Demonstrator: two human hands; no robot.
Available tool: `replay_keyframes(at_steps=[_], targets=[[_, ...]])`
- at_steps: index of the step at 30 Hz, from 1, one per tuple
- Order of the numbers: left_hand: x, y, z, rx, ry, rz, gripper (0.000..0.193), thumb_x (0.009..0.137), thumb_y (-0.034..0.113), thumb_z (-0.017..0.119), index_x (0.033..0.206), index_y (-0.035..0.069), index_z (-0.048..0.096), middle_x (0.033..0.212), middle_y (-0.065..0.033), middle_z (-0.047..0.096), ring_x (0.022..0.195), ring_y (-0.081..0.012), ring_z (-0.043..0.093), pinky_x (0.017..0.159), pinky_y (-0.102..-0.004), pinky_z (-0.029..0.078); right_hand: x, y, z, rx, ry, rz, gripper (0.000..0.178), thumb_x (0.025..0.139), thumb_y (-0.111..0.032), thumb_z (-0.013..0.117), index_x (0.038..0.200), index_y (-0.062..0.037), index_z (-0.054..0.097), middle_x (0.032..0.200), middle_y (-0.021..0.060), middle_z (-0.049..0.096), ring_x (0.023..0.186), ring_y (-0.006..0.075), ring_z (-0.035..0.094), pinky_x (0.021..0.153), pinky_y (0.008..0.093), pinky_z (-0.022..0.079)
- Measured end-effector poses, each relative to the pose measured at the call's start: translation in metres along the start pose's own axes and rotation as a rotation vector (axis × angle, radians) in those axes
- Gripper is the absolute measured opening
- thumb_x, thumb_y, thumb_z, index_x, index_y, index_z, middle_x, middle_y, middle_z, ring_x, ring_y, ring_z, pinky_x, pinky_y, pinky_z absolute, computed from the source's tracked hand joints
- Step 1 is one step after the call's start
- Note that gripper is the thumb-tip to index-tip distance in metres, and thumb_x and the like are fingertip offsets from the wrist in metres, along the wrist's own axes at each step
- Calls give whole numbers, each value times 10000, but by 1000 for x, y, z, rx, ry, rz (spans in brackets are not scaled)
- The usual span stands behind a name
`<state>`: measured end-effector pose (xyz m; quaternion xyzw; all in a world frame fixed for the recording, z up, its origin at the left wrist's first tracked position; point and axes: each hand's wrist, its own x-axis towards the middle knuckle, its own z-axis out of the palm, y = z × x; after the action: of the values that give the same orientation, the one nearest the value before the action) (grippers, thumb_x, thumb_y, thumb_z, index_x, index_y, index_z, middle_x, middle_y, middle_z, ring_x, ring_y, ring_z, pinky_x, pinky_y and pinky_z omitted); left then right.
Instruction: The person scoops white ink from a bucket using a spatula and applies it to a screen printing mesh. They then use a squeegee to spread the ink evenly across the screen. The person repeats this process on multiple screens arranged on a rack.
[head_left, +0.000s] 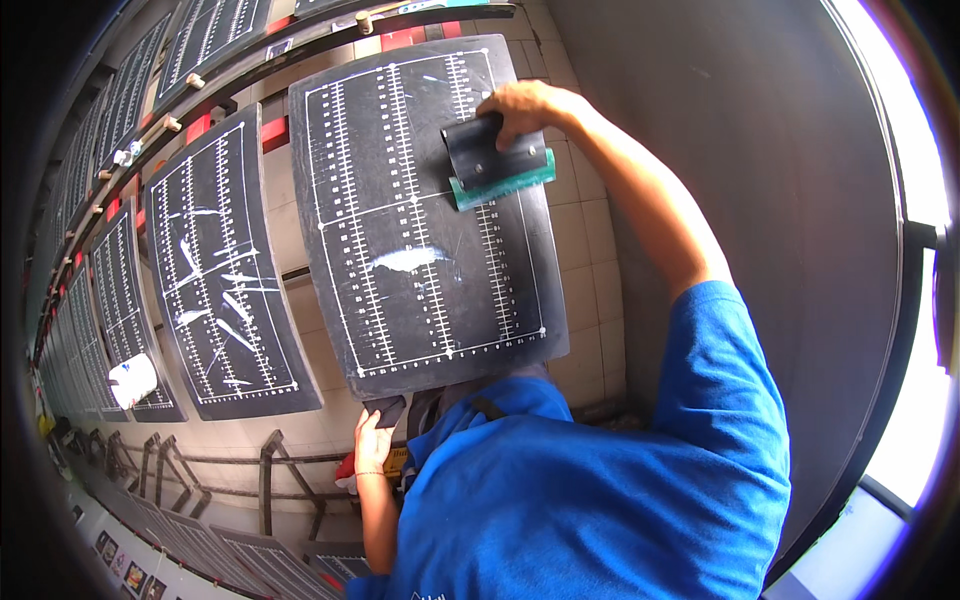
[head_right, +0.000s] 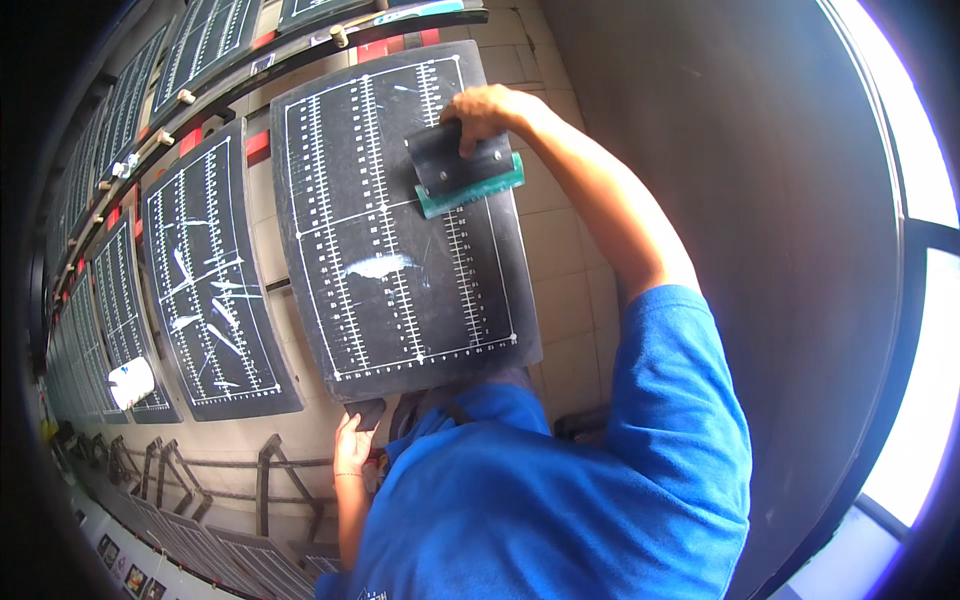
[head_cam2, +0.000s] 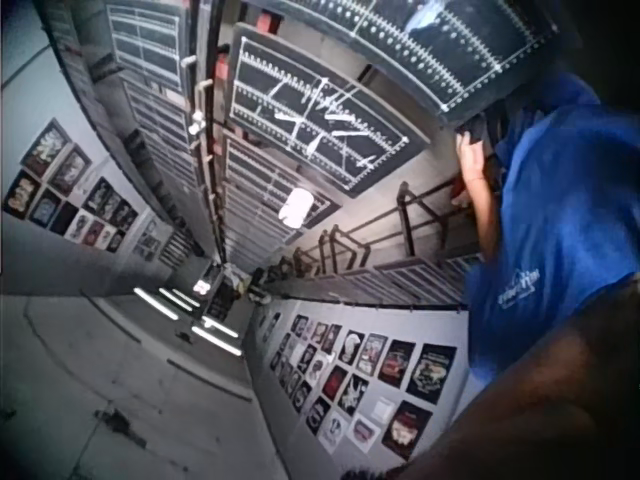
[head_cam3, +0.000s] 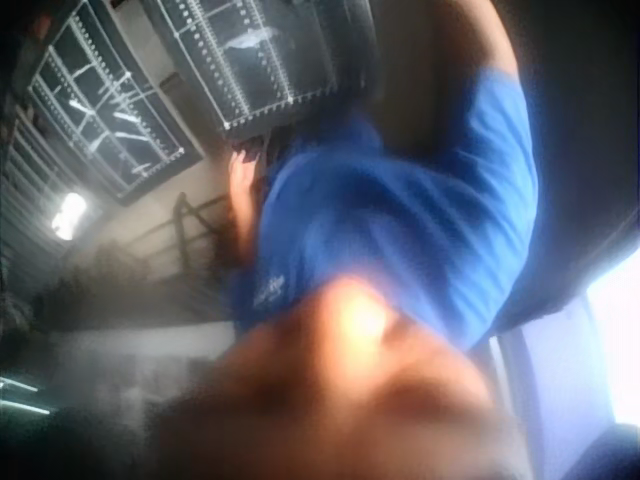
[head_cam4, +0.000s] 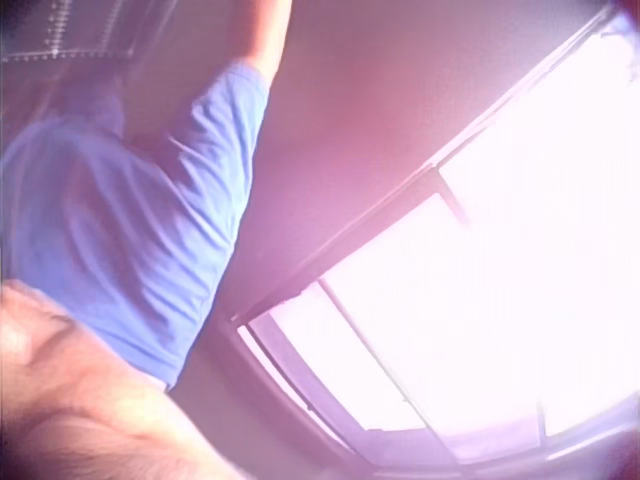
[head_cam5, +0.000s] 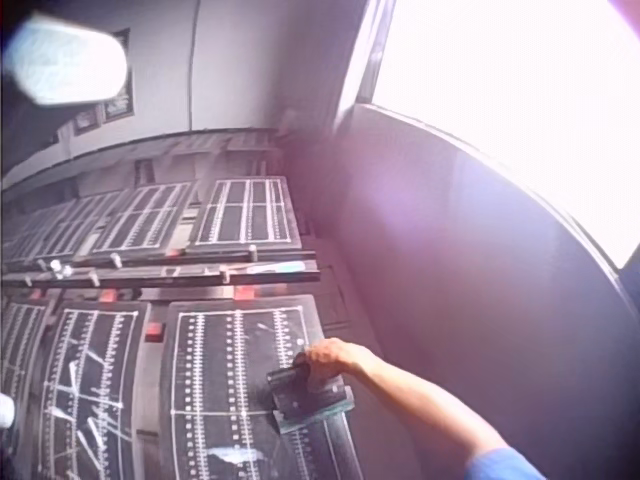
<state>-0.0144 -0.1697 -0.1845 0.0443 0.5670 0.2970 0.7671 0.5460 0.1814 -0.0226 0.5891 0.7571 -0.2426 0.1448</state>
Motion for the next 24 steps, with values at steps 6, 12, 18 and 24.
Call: replay_keyframes(at_steps=[6,12,18,24], targets=[[-9,-8,-2,-45,19,44,430,993,35,434,1418,-25,444,1371,-169,567,1252,-311,573,1083,-458,458,33,27,-34,-71,401,9,568,701,-332,815,1230,-179,676,1097,98,725,1033,291,691,869,433,561],[-23,-7,3,-142,30,117,351,996,32,446,1343,-13,482,1314,-161,581,1200,-306,597,1043,-487,487,-32,-35,57,-168,635,-41,205,787,-103,622,980,-96,693,866,149,674,804,343,693,692,441,571],[-19,-37,-21,-188,105,107,431,981,29,456,1409,-14,456,1362,-159,561,1241,-317,571,1060,-486,469,-122,-93,94,5,449,-117,233,794,-110,640,1025,-121,661,992,49,646,1036,229,627,850,407,503],[-29,-36,-15,-170,118,138,417,978,34,460,1391,-19,471,1332,-160,582,1202,-308,600,1036,-469,492,14,-12,-8,-230,798,-41,114,790,-137,656,891,-159,706,896,81,684,866,277,696,753,441,552]])
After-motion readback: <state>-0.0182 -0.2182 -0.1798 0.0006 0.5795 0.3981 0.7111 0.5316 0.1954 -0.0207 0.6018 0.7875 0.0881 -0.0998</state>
